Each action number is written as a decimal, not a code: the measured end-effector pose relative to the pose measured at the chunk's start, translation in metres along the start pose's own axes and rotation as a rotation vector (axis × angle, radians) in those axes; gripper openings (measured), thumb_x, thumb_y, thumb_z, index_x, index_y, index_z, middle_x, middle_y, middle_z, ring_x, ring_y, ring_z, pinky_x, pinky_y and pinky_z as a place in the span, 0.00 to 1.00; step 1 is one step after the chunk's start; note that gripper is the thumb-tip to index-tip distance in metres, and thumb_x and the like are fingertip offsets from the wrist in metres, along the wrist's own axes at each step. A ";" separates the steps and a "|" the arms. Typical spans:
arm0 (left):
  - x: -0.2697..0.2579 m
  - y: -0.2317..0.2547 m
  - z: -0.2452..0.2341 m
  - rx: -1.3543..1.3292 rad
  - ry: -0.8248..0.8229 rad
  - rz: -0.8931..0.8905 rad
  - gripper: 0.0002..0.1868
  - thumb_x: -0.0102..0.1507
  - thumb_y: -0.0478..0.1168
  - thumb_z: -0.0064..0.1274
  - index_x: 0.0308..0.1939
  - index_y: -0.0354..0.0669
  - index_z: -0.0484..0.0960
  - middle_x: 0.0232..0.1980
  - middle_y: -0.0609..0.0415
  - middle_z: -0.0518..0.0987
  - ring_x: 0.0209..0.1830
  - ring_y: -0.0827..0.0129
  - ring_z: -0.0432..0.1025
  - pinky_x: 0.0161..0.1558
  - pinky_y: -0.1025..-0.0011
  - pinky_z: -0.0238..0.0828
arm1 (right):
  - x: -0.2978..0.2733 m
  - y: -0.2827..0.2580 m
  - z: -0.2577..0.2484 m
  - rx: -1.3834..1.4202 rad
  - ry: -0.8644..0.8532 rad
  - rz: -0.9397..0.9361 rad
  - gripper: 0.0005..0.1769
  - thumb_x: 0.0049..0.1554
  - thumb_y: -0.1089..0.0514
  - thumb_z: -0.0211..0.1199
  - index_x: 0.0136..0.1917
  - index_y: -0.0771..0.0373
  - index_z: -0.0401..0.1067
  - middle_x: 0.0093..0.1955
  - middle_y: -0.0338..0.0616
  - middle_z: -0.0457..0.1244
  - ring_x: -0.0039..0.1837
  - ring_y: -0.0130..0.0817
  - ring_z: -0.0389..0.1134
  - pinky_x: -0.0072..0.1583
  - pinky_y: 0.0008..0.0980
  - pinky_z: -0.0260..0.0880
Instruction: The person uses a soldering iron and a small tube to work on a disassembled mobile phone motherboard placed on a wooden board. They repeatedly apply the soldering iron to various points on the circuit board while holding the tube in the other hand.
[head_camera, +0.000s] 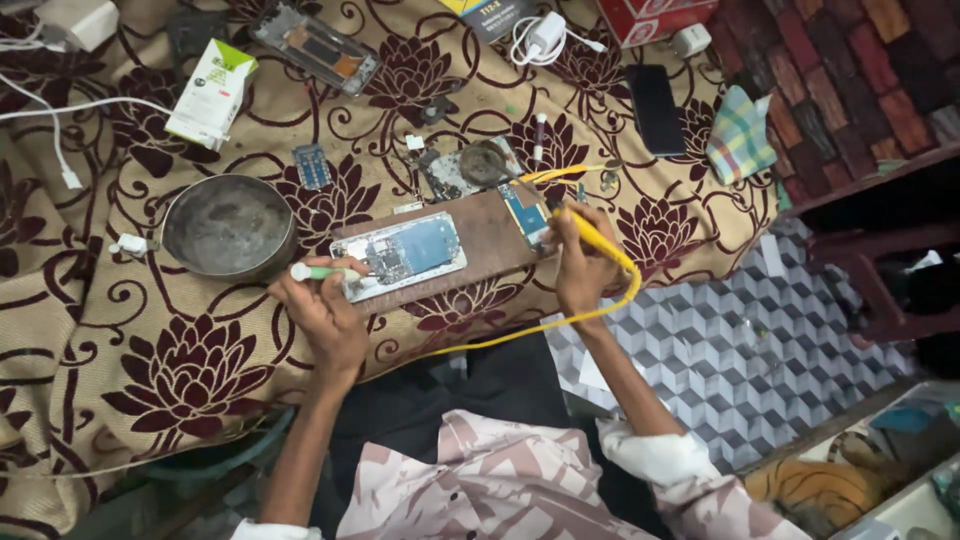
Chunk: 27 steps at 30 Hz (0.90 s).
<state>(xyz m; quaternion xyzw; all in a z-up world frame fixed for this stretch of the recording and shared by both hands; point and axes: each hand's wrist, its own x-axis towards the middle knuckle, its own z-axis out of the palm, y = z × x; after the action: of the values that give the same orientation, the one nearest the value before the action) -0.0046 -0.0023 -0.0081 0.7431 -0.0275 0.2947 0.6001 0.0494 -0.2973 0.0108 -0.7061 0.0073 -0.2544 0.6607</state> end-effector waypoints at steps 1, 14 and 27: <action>0.001 0.000 0.001 0.001 0.001 0.021 0.09 0.78 0.42 0.33 0.53 0.38 0.57 0.42 0.47 0.79 0.37 0.70 0.72 0.45 0.71 0.70 | 0.009 0.001 0.000 -0.055 0.006 -0.018 0.14 0.67 0.55 0.61 0.59 0.69 0.70 0.44 0.42 0.69 0.42 0.23 0.70 0.44 0.21 0.70; 0.005 0.013 0.001 -0.084 0.026 0.057 0.17 0.80 0.44 0.33 0.63 0.33 0.53 0.45 0.44 0.72 0.43 0.66 0.76 0.51 0.68 0.70 | 0.040 -0.021 0.024 -0.204 -0.082 -0.020 0.13 0.63 0.53 0.66 0.50 0.67 0.78 0.38 0.37 0.69 0.35 0.19 0.64 0.36 0.20 0.62; 0.001 0.008 0.003 -0.083 0.047 0.058 0.11 0.80 0.42 0.34 0.55 0.35 0.58 0.41 0.43 0.79 0.42 0.66 0.75 0.51 0.68 0.70 | 0.039 -0.023 0.032 -0.153 -0.102 -0.047 0.15 0.63 0.53 0.66 0.56 0.68 0.76 0.41 0.39 0.69 0.40 0.22 0.67 0.42 0.23 0.68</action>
<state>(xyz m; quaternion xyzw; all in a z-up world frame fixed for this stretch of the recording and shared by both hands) -0.0057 -0.0065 -0.0012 0.7093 -0.0471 0.3280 0.6222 0.0873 -0.2783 0.0462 -0.7665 -0.0237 -0.2324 0.5982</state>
